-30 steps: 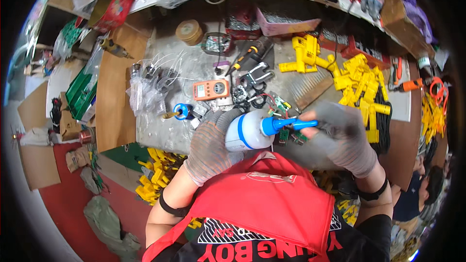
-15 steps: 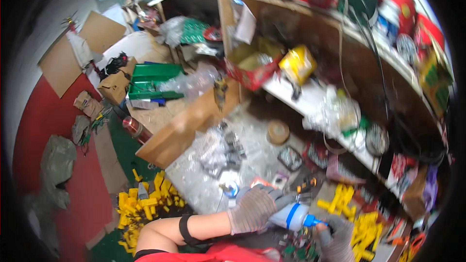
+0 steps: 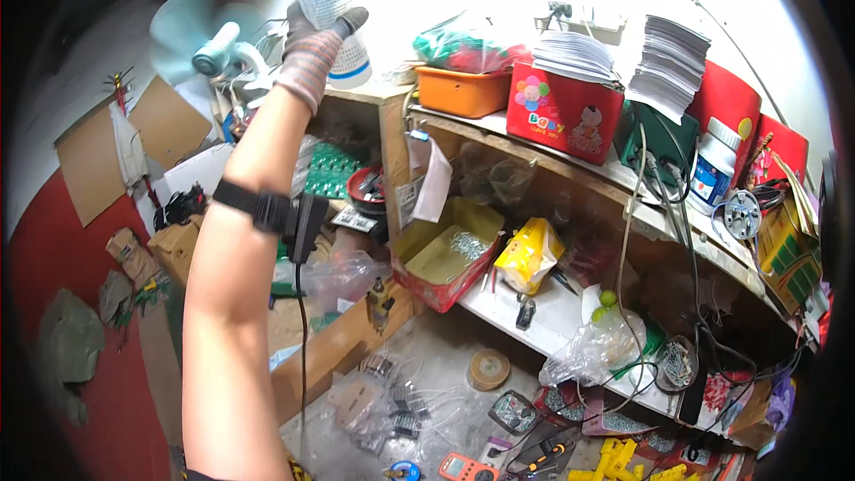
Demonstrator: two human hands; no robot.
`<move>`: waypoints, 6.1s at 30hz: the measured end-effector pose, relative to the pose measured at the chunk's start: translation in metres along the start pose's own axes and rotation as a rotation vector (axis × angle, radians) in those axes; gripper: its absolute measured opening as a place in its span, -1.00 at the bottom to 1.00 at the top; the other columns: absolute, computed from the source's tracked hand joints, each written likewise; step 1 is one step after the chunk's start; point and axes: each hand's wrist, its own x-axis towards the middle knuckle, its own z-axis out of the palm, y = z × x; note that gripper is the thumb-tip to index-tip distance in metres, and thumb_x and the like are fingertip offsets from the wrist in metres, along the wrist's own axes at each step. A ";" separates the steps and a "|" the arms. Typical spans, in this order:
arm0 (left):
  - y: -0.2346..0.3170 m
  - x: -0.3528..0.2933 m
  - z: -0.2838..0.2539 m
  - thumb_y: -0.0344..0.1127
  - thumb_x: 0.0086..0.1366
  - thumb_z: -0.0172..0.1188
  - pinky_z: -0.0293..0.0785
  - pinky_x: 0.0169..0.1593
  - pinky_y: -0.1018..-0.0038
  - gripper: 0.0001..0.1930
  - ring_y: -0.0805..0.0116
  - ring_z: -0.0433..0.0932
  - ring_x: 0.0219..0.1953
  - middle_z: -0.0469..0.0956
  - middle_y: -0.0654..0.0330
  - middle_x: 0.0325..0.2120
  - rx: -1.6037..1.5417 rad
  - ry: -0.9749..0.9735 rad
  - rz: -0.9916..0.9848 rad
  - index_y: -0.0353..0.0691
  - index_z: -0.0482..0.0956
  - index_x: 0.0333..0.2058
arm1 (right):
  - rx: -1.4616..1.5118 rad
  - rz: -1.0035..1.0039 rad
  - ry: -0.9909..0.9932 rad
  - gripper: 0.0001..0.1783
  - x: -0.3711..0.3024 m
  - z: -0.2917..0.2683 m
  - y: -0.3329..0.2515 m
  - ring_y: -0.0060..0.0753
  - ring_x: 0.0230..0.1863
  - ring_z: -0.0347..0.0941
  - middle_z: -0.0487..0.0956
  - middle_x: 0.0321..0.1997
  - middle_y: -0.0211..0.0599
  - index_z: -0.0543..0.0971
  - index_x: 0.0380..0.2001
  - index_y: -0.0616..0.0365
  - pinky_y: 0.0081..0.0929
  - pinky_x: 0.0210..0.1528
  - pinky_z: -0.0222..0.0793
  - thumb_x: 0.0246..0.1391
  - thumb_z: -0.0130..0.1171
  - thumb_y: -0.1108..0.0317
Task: Assemble small plastic components and electronic circuit board units using a pneumatic screwdriver at an assembly station.
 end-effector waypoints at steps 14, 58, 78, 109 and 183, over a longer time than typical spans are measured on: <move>0.076 -0.338 0.444 -0.11 0.11 0.30 0.39 0.06 0.29 -0.47 0.17 0.44 0.04 0.46 0.03 0.00 -0.191 -0.958 0.122 -0.23 0.38 -0.01 | -0.255 -0.206 0.052 -0.67 -0.024 -0.005 0.064 -0.13 -0.33 0.49 0.50 -0.30 -0.21 0.55 -0.26 -0.04 -0.32 -0.34 0.45 -0.15 0.26 0.12; 0.518 -0.948 0.571 -0.33 -0.06 0.28 0.47 -0.14 0.35 -0.65 0.18 0.55 -0.28 0.53 0.15 -0.34 -0.959 -1.368 -0.374 -0.15 0.47 -0.23 | -1.201 0.224 0.130 -0.68 -0.049 -0.472 0.337 -0.03 -0.39 0.60 0.60 -0.51 -0.14 0.60 -0.34 0.16 -0.15 -0.38 0.48 -0.07 0.20 0.13; 0.431 -0.679 0.184 -0.08 -0.02 0.31 0.47 -0.10 0.17 -0.43 -0.13 0.55 -0.17 0.57 -0.11 -0.23 -0.412 -2.579 0.072 -0.18 0.47 -0.02 | -0.305 0.086 -0.380 -0.62 -0.235 -0.145 0.220 0.06 -0.56 0.50 0.51 -0.63 -0.09 0.42 -0.30 0.09 -0.10 -0.56 0.40 0.14 0.05 -0.03; 0.287 -0.695 -0.009 -0.16 0.01 0.30 0.45 -0.15 0.23 -0.51 0.02 0.58 -0.25 0.60 0.03 -0.34 -0.741 -2.831 -0.619 -0.18 0.49 -0.05 | 0.037 0.096 -0.769 -0.63 -0.215 0.025 0.146 0.19 -0.47 0.46 0.46 -0.60 0.01 0.42 -0.38 0.20 -0.07 -0.44 0.34 0.21 0.04 0.06; 0.288 -0.741 0.006 -0.25 -0.10 0.31 0.46 -0.06 0.23 -0.41 -0.04 0.54 -0.18 0.58 -0.01 -0.26 -0.280 -1.371 0.103 -0.14 0.48 0.01 | 0.058 -0.147 1.273 -0.37 -0.151 -0.278 0.150 -0.41 -0.11 0.45 0.53 -0.01 -0.20 0.45 0.07 0.18 -0.45 -0.11 0.38 0.19 0.02 -0.15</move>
